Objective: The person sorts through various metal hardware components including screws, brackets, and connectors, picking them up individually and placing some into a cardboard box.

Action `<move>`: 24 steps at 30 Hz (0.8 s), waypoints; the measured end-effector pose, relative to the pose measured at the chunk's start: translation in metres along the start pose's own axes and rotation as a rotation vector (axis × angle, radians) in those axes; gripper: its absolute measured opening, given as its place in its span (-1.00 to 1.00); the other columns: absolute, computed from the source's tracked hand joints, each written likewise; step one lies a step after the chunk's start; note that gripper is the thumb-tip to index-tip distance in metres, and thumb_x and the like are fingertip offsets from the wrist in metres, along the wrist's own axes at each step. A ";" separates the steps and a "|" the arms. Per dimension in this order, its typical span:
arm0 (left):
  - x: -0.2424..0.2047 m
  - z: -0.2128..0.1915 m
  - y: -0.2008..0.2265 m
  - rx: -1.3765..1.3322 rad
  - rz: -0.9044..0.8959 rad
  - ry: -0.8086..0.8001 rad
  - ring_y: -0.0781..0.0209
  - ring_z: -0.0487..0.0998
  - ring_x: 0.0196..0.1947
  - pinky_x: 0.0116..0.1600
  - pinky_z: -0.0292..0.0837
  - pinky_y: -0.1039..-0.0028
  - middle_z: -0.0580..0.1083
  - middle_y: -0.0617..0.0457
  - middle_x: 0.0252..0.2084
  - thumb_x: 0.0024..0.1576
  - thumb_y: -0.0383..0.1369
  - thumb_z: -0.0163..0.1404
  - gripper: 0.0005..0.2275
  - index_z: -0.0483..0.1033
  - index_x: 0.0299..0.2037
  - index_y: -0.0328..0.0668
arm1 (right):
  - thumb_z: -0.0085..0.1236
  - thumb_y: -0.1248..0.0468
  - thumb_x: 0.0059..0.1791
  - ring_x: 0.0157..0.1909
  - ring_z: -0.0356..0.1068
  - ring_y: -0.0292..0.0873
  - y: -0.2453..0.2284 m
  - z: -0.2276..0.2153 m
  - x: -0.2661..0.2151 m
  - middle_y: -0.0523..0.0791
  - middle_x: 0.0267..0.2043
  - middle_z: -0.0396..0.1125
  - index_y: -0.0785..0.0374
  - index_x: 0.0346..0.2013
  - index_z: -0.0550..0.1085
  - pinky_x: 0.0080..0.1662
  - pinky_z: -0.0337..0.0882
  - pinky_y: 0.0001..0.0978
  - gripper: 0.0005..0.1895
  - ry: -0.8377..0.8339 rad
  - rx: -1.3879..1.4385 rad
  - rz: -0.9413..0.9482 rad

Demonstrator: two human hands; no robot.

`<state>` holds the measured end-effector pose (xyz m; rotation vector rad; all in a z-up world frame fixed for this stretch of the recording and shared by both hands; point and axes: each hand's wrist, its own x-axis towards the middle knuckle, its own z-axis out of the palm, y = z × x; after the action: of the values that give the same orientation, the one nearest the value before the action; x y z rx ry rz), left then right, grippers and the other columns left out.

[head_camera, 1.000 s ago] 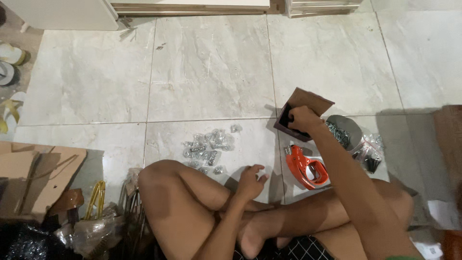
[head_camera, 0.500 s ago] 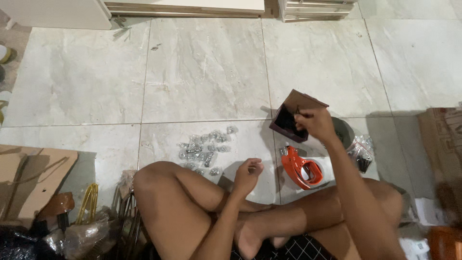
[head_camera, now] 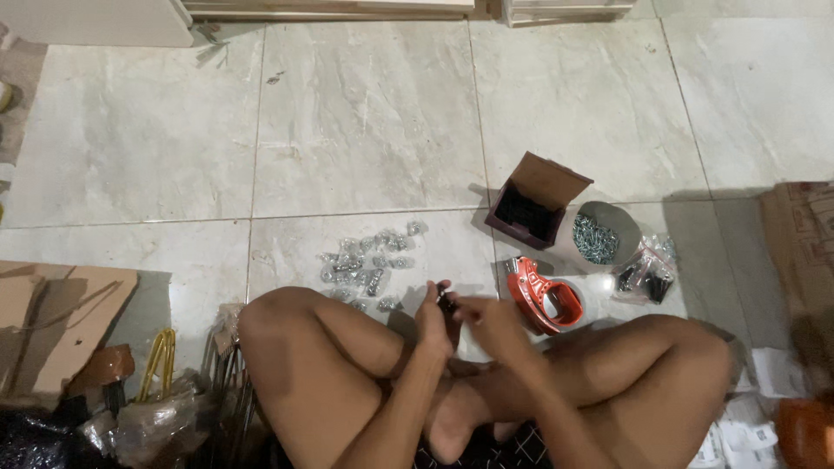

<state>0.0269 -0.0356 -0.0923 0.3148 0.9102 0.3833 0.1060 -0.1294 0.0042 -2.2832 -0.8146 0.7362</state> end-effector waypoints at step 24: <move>0.003 -0.004 0.020 0.051 0.008 -0.146 0.26 0.44 -0.33 -0.22 0.38 0.44 0.31 0.21 -0.35 0.58 -0.04 -0.39 -0.72 0.41 0.09 0.23 | 0.52 0.29 -0.09 0.04 0.63 0.38 0.120 -0.108 0.205 0.22 -0.07 0.60 0.32 -0.08 0.72 0.01 0.71 0.21 -0.69 0.253 -0.281 0.036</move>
<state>0.0215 -0.0164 -0.0882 0.3882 0.7766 0.3407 0.3560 -0.1004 -0.0660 -2.5795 -0.7983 0.3536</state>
